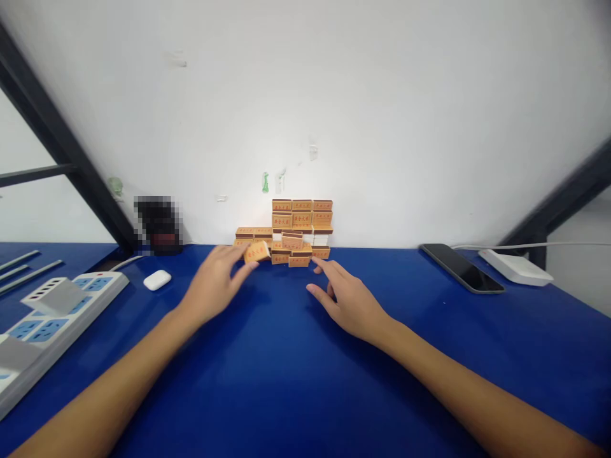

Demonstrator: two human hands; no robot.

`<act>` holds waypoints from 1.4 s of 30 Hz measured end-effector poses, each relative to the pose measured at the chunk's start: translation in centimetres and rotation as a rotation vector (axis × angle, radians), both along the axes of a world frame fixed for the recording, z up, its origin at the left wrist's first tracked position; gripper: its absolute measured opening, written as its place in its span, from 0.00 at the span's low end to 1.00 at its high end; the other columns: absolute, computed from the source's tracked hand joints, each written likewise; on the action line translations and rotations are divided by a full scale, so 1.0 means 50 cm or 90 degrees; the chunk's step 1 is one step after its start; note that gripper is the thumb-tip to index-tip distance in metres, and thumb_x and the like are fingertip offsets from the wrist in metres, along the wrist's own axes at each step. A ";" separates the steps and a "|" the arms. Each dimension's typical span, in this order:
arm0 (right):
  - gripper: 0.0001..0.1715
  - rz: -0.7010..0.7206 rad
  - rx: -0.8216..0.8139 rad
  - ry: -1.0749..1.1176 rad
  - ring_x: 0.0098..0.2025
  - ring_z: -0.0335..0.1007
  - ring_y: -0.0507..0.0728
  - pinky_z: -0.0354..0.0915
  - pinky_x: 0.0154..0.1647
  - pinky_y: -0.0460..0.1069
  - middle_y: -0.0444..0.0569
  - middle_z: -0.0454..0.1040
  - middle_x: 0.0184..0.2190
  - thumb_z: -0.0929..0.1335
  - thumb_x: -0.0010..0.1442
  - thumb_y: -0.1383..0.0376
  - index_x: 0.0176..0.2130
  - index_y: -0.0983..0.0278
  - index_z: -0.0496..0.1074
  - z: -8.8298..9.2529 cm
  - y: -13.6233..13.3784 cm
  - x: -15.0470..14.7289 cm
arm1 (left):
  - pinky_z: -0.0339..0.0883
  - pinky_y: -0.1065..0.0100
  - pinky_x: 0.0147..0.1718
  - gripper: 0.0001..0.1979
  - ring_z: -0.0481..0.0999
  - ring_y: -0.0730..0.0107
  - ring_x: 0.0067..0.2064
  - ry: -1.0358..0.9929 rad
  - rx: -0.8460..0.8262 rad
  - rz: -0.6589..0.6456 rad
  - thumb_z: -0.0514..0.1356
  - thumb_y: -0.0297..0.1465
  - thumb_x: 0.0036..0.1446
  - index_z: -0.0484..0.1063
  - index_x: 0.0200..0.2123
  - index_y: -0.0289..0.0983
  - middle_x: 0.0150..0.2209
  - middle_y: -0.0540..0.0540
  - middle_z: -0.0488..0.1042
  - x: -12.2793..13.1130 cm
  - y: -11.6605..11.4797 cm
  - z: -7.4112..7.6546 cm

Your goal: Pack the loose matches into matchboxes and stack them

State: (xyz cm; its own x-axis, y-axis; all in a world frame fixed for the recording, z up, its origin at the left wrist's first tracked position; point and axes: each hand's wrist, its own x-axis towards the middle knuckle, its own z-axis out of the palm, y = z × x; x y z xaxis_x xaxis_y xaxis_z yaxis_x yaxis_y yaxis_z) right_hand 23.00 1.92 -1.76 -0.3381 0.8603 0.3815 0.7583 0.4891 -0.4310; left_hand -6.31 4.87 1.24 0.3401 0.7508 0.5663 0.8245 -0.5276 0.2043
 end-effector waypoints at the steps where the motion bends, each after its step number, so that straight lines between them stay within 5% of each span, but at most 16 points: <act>1: 0.29 -0.008 0.013 -0.007 0.42 0.78 0.60 0.75 0.45 0.58 0.59 0.73 0.57 0.64 0.73 0.58 0.68 0.64 0.61 -0.001 0.004 0.004 | 0.69 0.53 0.53 0.25 0.76 0.50 0.50 0.010 0.003 0.024 0.52 0.46 0.72 0.72 0.60 0.36 0.49 0.38 0.80 -0.011 0.008 0.009; 7: 0.23 -0.006 0.044 -0.063 0.44 0.79 0.61 0.75 0.47 0.58 0.59 0.74 0.56 0.64 0.73 0.60 0.63 0.65 0.66 0.008 0.001 0.010 | 0.69 0.54 0.52 0.29 0.77 0.45 0.51 0.061 0.012 0.129 0.51 0.49 0.69 0.73 0.59 0.35 0.47 0.36 0.81 -0.081 0.065 0.036; 13: 0.20 -0.006 0.033 -0.108 0.52 0.77 0.63 0.73 0.51 0.57 0.57 0.74 0.57 0.64 0.74 0.59 0.60 0.64 0.70 0.015 -0.002 0.012 | 0.69 0.54 0.52 0.29 0.78 0.44 0.52 0.116 -0.044 0.135 0.52 0.50 0.67 0.75 0.59 0.36 0.52 0.35 0.81 -0.111 0.117 0.040; 24: 0.17 -0.005 0.016 -0.114 0.49 0.78 0.61 0.73 0.51 0.57 0.55 0.74 0.55 0.64 0.74 0.59 0.56 0.65 0.73 0.013 0.000 0.013 | 0.69 0.57 0.46 0.23 0.75 0.50 0.46 0.141 -0.017 0.063 0.54 0.46 0.69 0.76 0.56 0.39 0.38 0.40 0.80 -0.024 0.129 0.028; 29: 0.17 -0.007 0.014 -0.108 0.50 0.78 0.62 0.73 0.50 0.57 0.55 0.74 0.54 0.64 0.74 0.59 0.55 0.65 0.73 0.015 0.001 0.014 | 0.69 0.55 0.48 0.20 0.75 0.50 0.48 0.142 -0.009 0.028 0.53 0.44 0.70 0.81 0.47 0.40 0.42 0.39 0.80 0.010 0.145 0.029; 38: 0.15 -0.030 0.035 -0.129 0.46 0.78 0.60 0.71 0.47 0.54 0.54 0.76 0.52 0.64 0.74 0.59 0.52 0.63 0.76 0.029 0.012 0.029 | 0.67 0.51 0.52 0.24 0.74 0.47 0.51 0.099 0.077 0.078 0.53 0.45 0.71 0.74 0.58 0.35 0.47 0.35 0.78 0.026 0.092 0.019; 42: 0.17 -0.120 0.079 -0.174 0.45 0.77 0.61 0.68 0.45 0.53 0.53 0.80 0.43 0.62 0.75 0.59 0.44 0.63 0.78 0.051 0.048 0.083 | 0.68 0.57 0.48 0.20 0.77 0.54 0.45 0.124 0.066 0.005 0.54 0.45 0.71 0.78 0.46 0.38 0.43 0.39 0.80 0.004 0.061 0.038</act>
